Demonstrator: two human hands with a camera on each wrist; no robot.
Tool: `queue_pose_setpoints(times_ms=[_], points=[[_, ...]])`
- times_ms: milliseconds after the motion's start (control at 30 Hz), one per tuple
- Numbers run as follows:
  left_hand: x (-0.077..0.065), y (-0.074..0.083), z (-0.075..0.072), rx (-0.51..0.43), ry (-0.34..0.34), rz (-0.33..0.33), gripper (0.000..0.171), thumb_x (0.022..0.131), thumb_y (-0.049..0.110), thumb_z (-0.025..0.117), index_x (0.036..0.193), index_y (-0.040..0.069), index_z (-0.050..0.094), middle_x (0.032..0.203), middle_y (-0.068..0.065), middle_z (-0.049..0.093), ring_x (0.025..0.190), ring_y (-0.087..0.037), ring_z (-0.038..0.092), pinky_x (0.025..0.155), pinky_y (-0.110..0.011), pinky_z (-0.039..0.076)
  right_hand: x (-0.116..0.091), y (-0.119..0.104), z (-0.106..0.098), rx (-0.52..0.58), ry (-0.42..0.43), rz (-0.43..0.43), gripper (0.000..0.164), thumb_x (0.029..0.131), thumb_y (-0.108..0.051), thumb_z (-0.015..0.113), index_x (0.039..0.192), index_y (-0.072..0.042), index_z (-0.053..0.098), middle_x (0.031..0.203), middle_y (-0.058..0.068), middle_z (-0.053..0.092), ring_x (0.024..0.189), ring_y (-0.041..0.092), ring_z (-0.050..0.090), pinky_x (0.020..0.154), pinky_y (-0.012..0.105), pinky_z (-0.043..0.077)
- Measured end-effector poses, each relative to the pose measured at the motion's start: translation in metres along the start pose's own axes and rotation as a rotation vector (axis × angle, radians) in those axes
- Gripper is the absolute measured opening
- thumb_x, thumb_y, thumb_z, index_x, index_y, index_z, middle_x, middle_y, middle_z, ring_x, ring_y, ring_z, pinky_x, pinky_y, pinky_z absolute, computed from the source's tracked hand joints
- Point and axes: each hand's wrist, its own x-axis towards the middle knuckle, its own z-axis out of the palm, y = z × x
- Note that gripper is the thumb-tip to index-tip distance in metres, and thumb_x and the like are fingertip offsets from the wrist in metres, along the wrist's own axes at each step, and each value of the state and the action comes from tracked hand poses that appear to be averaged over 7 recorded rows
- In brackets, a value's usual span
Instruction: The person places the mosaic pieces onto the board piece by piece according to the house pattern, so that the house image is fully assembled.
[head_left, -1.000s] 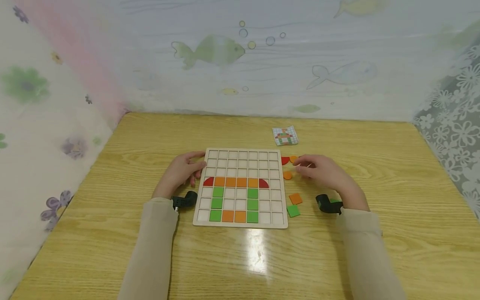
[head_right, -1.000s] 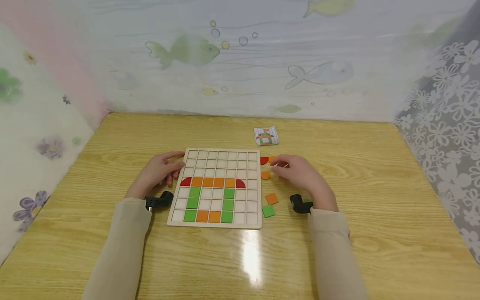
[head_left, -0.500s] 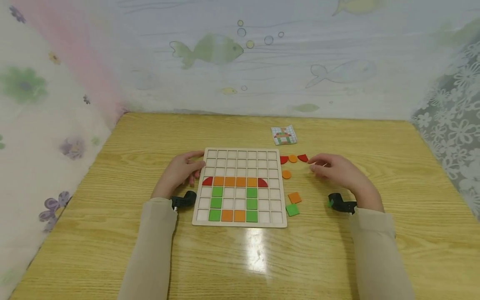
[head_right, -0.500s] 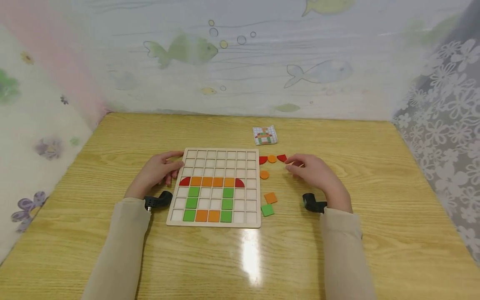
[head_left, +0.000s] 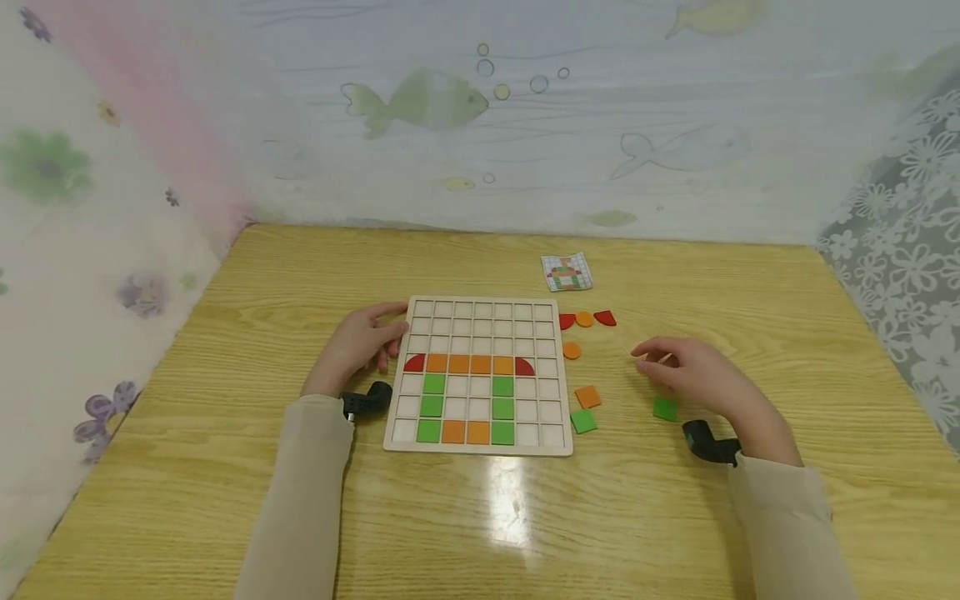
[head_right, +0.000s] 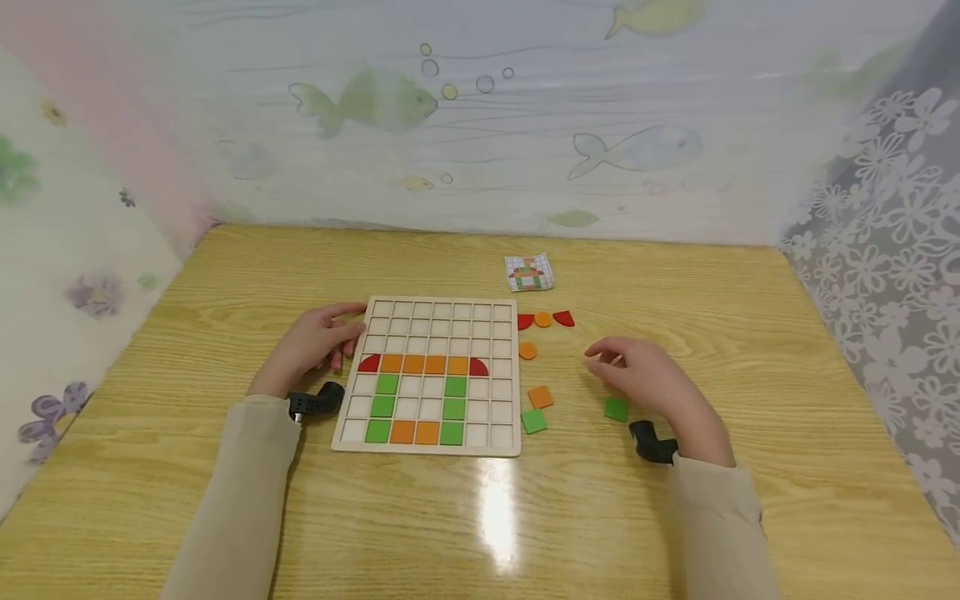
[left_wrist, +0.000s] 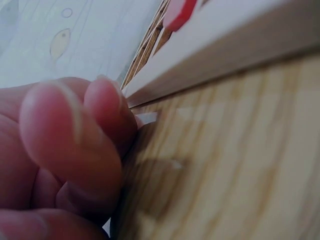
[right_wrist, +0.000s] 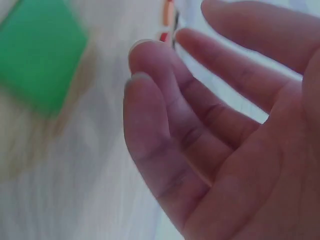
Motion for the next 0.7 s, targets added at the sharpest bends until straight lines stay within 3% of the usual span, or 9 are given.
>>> queue_pose_setpoints(times_ms=[167,433,700], points=[[-0.001,0.003,0.001,-0.031,-0.018,0.003,0.046,0.089,0.036,0.054,0.132,0.025,0.044,0.07,-0.013,0.057,0.046,-0.024,0.054,0.04,-0.031,0.041,-0.016,0.012,0.001,-0.02,0.003,-0.009,0.037,0.088,-0.033,0.056,0.115,-0.008,0.057,0.094,0.003,0.056,0.082,0.018,0.052,0.071,0.036,0.042],[-0.002,0.0,-0.003,0.01,-0.009,-0.002,0.047,0.089,0.037,0.054,0.133,0.026,0.042,0.068,-0.012,0.057,0.045,-0.024,0.054,0.039,-0.031,0.04,-0.026,0.027,0.011,-0.033,-0.013,-0.018,0.044,0.081,-0.041,0.063,0.112,-0.01,0.059,0.099,0.003,0.052,0.08,0.015,0.049,0.069,0.033,0.042],[-0.001,0.002,-0.001,-0.009,-0.017,-0.017,0.048,0.088,0.038,0.054,0.133,0.026,0.042,0.069,-0.013,0.057,0.046,-0.023,0.054,0.04,-0.031,0.041,-0.029,0.025,0.01,-0.04,-0.043,-0.035,0.026,0.078,-0.029,0.069,0.097,-0.014,0.06,0.094,0.003,0.047,0.076,0.015,0.044,0.067,0.031,0.04]])
